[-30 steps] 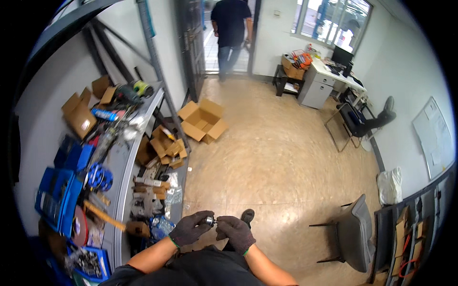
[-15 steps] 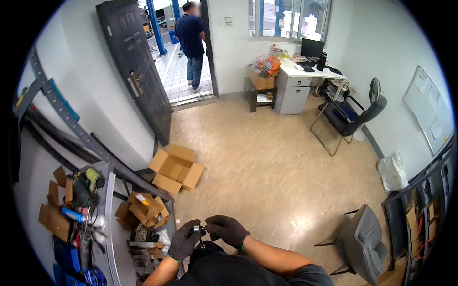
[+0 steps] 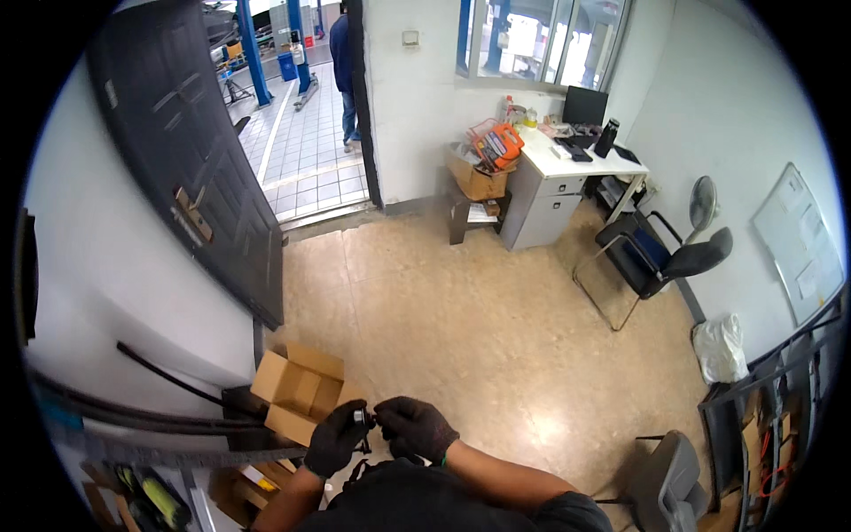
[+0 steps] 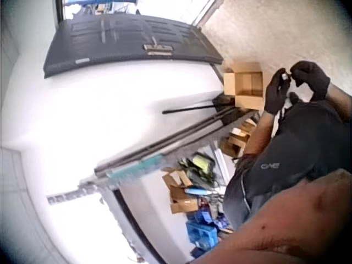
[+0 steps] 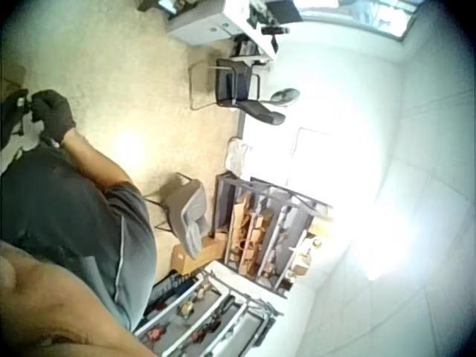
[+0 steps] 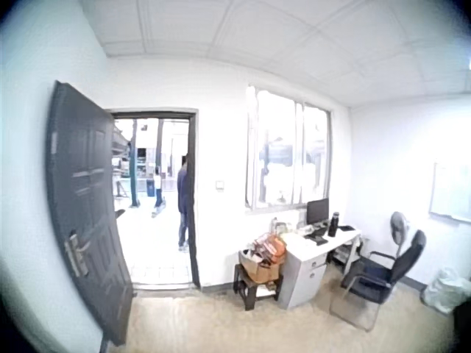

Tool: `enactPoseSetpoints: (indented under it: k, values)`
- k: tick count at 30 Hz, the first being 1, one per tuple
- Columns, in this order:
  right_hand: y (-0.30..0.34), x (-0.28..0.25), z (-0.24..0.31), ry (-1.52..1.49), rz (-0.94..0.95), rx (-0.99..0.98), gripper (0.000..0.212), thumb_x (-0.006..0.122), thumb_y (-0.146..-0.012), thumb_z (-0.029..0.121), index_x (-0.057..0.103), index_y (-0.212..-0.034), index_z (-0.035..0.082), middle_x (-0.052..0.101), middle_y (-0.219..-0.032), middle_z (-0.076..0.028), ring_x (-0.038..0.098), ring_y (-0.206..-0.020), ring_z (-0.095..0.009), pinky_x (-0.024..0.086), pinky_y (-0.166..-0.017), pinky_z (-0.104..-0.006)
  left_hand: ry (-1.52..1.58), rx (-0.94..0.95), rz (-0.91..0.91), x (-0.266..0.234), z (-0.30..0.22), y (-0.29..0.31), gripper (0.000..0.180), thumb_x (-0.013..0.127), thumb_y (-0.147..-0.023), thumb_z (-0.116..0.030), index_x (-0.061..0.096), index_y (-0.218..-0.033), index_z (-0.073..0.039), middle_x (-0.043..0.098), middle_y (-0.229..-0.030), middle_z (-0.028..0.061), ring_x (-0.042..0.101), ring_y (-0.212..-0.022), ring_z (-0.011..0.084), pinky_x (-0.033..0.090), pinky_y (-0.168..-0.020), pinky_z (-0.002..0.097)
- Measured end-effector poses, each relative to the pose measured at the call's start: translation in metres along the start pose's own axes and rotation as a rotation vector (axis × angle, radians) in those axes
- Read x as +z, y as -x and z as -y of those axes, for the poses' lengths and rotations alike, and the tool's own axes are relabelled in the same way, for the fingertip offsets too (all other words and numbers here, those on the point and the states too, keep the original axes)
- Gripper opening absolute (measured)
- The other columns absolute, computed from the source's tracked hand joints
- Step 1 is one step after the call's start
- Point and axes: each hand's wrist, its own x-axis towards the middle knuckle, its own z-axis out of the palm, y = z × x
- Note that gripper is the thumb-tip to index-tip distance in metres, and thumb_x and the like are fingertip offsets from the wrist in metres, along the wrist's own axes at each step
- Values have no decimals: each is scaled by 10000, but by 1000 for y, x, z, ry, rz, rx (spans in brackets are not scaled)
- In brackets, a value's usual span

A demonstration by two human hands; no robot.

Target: The person searches through blue bins of hardware to find a specific bolt, then assembles it with a nut and a rubber bushing. The person walks to a car lift and hands the assembled part to a coworker.

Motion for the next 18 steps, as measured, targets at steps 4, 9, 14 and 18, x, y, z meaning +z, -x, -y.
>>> enactPoseSetpoints:
  k: [4,9,14,18]
  values:
    - [-119,-10,82,-155,-45,-91,317,688,-1031,170,682,-1285,-20,751,-1048,-116,730,-932,-186,604,-843,-330,-11,74,43,-57,7,-147,388,692,-991,-83,617,-1368,-26,774,-1120,157,766,-1034,246,600,-876,353]
    - [-306,-51,151,-7,113,28,345,704,-1020,160,663,-1309,-24,744,-1052,-129,735,-918,-183,609,-830,-323,-4,52,37,-119,45,-324,399,654,-1004,-22,587,-1397,-9,740,-1149,123,728,-1049,201,585,-881,340]
    - [-512,-67,213,59,274,-116,326,702,-1017,181,677,-1289,4,764,-1082,-104,722,-930,-140,598,-855,-304,138,-119,-55,-192,59,-482,401,626,-1020,-3,572,-1418,-4,706,-1253,134,699,-1142,210,565,-959,347]
    - [-659,-34,317,183,366,26,288,723,-999,181,709,-1223,1,765,-1048,-91,721,-951,-149,589,-867,-306,152,-114,-218,-271,98,-584,415,593,-1042,28,549,-1451,-21,709,-1253,133,705,-1139,224,572,-975,352]
